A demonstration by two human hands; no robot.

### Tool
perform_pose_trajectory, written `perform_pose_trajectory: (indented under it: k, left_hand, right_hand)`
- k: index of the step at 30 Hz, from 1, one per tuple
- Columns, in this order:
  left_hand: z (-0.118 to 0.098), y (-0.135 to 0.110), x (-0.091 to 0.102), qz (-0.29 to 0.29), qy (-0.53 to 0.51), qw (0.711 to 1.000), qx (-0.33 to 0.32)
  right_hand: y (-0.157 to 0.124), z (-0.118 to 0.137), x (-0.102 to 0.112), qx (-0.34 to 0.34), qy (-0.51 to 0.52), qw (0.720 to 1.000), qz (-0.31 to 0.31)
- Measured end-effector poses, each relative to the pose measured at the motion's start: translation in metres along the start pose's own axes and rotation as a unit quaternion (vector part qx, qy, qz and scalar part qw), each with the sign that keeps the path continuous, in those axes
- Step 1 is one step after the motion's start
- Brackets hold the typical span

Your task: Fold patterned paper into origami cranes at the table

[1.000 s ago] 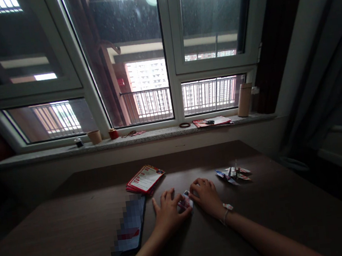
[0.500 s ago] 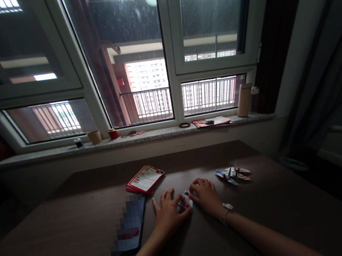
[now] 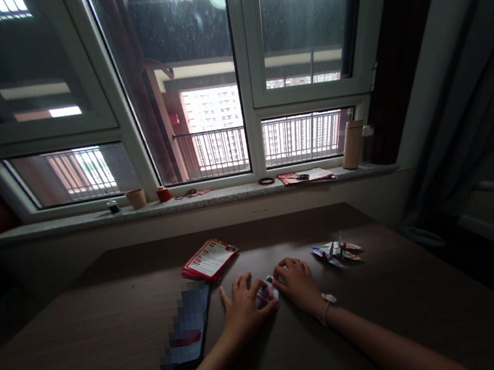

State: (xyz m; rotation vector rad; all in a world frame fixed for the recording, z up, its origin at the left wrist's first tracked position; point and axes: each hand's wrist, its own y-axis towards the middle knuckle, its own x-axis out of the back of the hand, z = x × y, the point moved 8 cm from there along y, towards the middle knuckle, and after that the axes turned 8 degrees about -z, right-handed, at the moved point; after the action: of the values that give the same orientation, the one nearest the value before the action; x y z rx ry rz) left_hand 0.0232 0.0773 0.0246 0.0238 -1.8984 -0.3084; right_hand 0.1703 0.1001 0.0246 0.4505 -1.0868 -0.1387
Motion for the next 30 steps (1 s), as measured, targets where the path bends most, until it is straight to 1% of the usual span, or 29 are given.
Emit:
perform_pose_trajectory:
  k: [6,15,22,26,30]
  left_hand:
    - [-0.001,0.0,-0.002,0.004,0.006,1.0,-0.006]
    - [-0.003,0.0,-0.001,-0.005,-0.011,1.0,-0.022]
    - [-0.004,-0.001,0.0,-0.004,0.009,1.0,-0.028]
    - [-0.003,-0.001,-0.001,-0.015,0.01,0.999,-0.037]
    - [-0.002,-0.001,-0.002,-0.016,0.009,0.999,-0.037]
  right_hand:
    - [0.001,-0.003,0.002,-0.017,0.018,1.0,0.005]
    - [0.001,-0.003,0.002,-0.014,0.029,0.999,0.001]
    - [0.001,-0.003,0.002,-0.012,0.038,0.999,-0.005]
    - [0.002,-0.006,0.003,-0.008,0.059,0.998,-0.015]
    - [0.004,-0.013,0.002,-0.017,0.096,0.995,-0.007]
